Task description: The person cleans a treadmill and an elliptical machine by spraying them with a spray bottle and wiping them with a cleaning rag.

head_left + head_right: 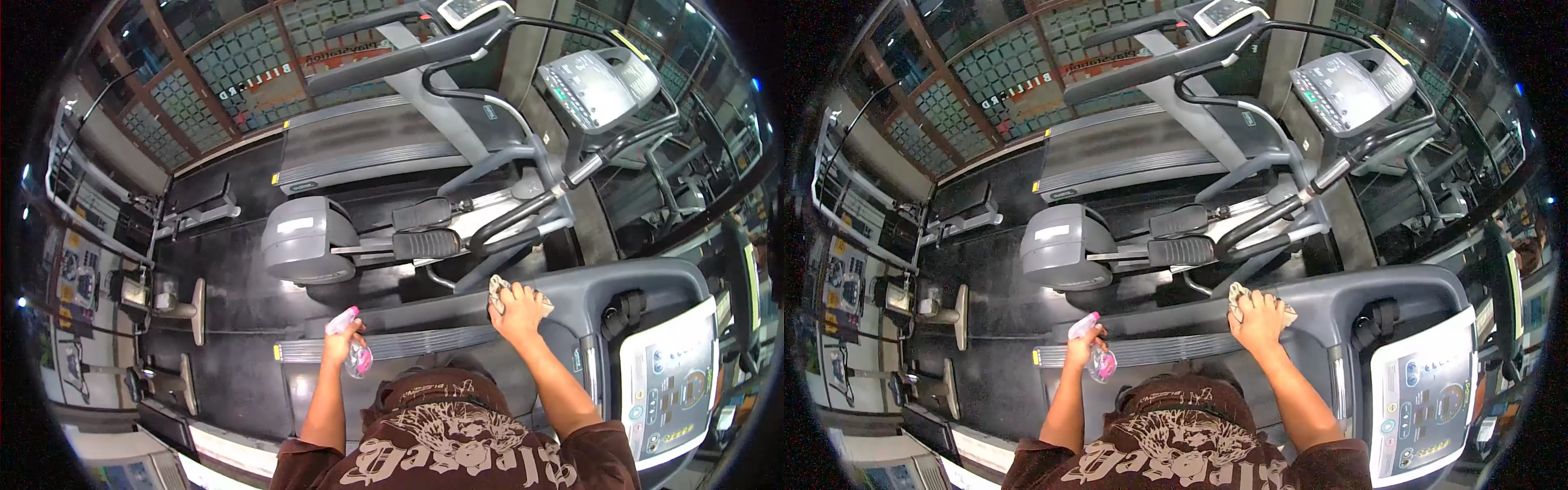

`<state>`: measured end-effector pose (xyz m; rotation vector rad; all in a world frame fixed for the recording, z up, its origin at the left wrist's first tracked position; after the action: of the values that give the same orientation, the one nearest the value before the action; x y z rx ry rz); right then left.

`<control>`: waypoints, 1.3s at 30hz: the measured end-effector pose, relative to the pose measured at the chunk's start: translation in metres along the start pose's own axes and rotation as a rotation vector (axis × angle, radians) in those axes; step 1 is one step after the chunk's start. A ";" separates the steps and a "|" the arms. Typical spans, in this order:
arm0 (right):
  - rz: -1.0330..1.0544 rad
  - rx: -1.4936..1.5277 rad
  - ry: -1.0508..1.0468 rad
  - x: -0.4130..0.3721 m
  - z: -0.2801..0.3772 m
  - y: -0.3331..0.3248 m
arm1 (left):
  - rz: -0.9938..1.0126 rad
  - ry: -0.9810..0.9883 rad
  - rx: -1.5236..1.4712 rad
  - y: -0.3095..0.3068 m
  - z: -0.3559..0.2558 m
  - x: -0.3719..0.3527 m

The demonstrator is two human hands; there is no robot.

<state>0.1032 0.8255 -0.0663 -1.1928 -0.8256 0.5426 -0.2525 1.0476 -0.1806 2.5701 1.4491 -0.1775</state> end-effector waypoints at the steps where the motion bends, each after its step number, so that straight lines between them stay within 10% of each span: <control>1: -0.023 0.033 0.007 0.000 0.005 0.003 | 0.006 -0.002 0.016 -0.004 0.003 0.002; 18: 0.111 0.095 -0.295 0.011 0.145 0.048 | -0.025 0.036 -0.133 0.001 -0.006 -0.003; 31: 0.075 -0.129 0.190 0.009 -0.023 -0.016 | -0.009 -0.005 -0.122 -0.001 -0.012 -0.002; 39: 0.201 0.091 -0.253 -0.009 0.183 0.065 | 0.020 -0.030 -0.111 -0.002 -0.020 -0.003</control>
<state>-0.0446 0.9452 -0.1048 -1.1437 -0.8893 0.9004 -0.2555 1.0508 -0.1610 2.4818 1.3820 -0.1282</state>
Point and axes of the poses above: each hand's wrist, its own x-axis towards the middle knuckle, its own y-axis out of the palm, z = x × y, the point moved 4 cm from there along x, towards the middle knuckle, and after that the axes turned 9 degrees about y, right-handed, at the moved point
